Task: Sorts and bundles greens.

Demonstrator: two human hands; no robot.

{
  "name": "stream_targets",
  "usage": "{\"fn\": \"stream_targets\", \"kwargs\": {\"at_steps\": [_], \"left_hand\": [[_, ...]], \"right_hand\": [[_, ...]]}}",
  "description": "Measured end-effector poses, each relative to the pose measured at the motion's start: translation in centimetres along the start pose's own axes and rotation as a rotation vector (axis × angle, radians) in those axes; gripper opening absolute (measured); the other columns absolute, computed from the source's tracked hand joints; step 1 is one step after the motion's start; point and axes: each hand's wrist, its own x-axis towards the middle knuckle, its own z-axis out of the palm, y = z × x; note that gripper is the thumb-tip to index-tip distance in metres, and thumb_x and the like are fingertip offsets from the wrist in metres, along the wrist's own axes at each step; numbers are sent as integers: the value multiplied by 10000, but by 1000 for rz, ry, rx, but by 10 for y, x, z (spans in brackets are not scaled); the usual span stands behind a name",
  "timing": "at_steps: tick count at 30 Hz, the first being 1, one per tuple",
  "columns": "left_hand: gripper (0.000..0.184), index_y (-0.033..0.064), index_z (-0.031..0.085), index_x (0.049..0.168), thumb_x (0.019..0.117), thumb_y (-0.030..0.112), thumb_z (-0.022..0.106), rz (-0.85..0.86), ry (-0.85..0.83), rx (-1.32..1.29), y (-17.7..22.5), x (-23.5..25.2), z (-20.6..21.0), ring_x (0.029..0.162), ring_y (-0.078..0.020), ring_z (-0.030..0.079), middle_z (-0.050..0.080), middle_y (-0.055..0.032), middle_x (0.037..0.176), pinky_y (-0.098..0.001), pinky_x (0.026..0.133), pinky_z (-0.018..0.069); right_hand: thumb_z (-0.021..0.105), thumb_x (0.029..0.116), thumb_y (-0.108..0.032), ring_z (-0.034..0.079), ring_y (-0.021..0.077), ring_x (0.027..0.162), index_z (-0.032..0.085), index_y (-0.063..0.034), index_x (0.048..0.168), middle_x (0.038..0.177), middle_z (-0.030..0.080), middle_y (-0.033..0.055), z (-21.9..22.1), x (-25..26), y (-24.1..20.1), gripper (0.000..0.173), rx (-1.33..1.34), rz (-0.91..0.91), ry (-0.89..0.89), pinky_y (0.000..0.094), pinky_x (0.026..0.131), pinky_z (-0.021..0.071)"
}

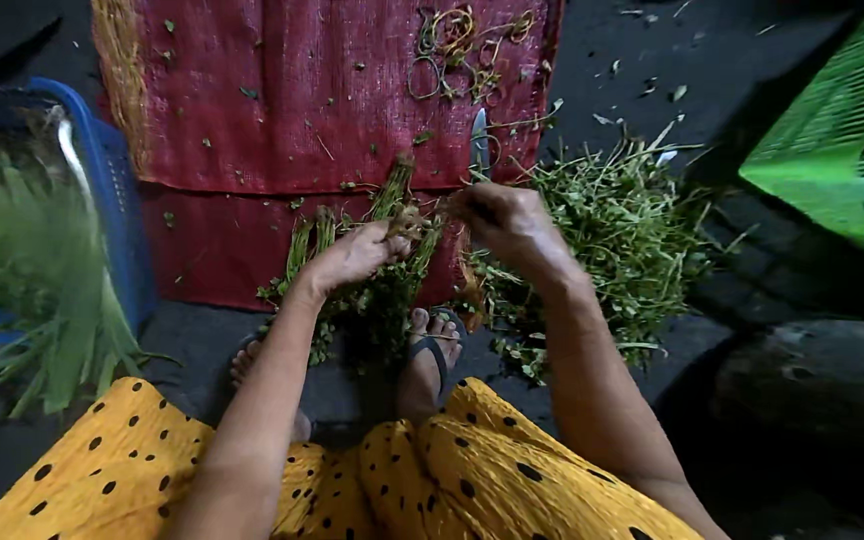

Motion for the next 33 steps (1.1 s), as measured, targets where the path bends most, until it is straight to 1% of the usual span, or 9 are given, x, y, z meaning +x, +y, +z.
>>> {"fn": "stream_targets", "kwargs": {"at_steps": [2, 5, 8, 10, 14, 17, 21, 28, 33], "left_hand": [[282, 11, 585, 1264, 1104, 191, 439, -8, 10, -19, -3, -2, -5, 888, -96, 589, 626, -71, 1056, -283, 787, 509], [293, 28, 588, 1256, 1110, 229, 432, -4, -9, -12, -6, -3, -6, 800, -111, 579, 608, -71, 1001, -293, 701, 513], [358, 16, 550, 1392, 1098, 197, 452, 41, -55, 127, -4, 4, 3, 957, -159, 631, 654, -127, 1146, -351, 864, 535], [302, -22, 601, 1312, 1048, 89, 503, 62, -49, 165, -2, 3, 10, 1097, -217, 641, 661, -175, 1221, -426, 980, 509], [202, -6, 576, 1177, 1008, -9, 466, 120, 164, -223, -4, -15, 10, 877, -6, 612, 637, 2, 972, -195, 802, 536], [258, 84, 600, 1168, 1116, 232, 396, 93, 342, -675, -4, -7, -10, 889, -113, 681, 693, 2, 922, -326, 818, 586], [348, 125, 595, 1083, 1136, 296, 297, 191, 361, -1079, -10, -15, -38, 1062, -278, 715, 725, -86, 1071, -521, 886, 607], [351, 174, 506, 1348, 1133, 345, 286, 11, 356, -973, -32, -20, -48, 1180, -300, 680, 665, -108, 1348, -426, 871, 607], [315, 181, 583, 1187, 1127, 357, 328, -42, 447, -919, -33, -14, -29, 996, -194, 715, 710, -50, 1152, -344, 754, 613]], "right_hand": [[575, 1049, -173, 680, 395, 882, 688, -54, 1117, 1035, 685, 209, -15, -17, 16, 178, -177, 102, 101, 611, 763, 549], [683, 963, -134, 448, 552, 1306, 650, -101, 1323, 1454, 478, 278, -28, -25, 17, 364, -214, 244, 138, 750, 972, 394], [511, 1066, -311, 509, 270, 1372, 568, -109, 1441, 1556, 455, 128, -17, -13, -19, 431, 72, 150, 108, 463, 1077, 485], [411, 1086, -335, 496, 202, 1392, 545, -67, 1461, 1554, 474, 109, 8, -1, -48, 481, 270, 14, 7, 410, 1135, 444], [436, 1066, -441, 413, 200, 1470, 359, -66, 1591, 1646, 348, 118, 40, 18, -62, 650, 436, -109, -173, 411, 1183, 392], [607, 996, -415, 608, 189, 1237, 210, -120, 1628, 1522, 476, 98, 41, 26, -46, 802, 779, 64, -173, 378, 954, 584], [684, 948, -161, 700, 150, 923, 472, -66, 1451, 1135, 694, 102, 66, 5, -37, 554, 927, 194, -357, 343, 819, 610], [627, 964, -61, 647, 79, 707, 679, -69, 1155, 1010, 697, 28, 57, -28, -14, 197, 1025, 364, -121, 239, 566, 561], [634, 935, -56, 651, 41, 669, 689, -93, 1128, 939, 712, -18, 41, -38, -8, 205, 1193, 342, 6, 198, 525, 553]]}}
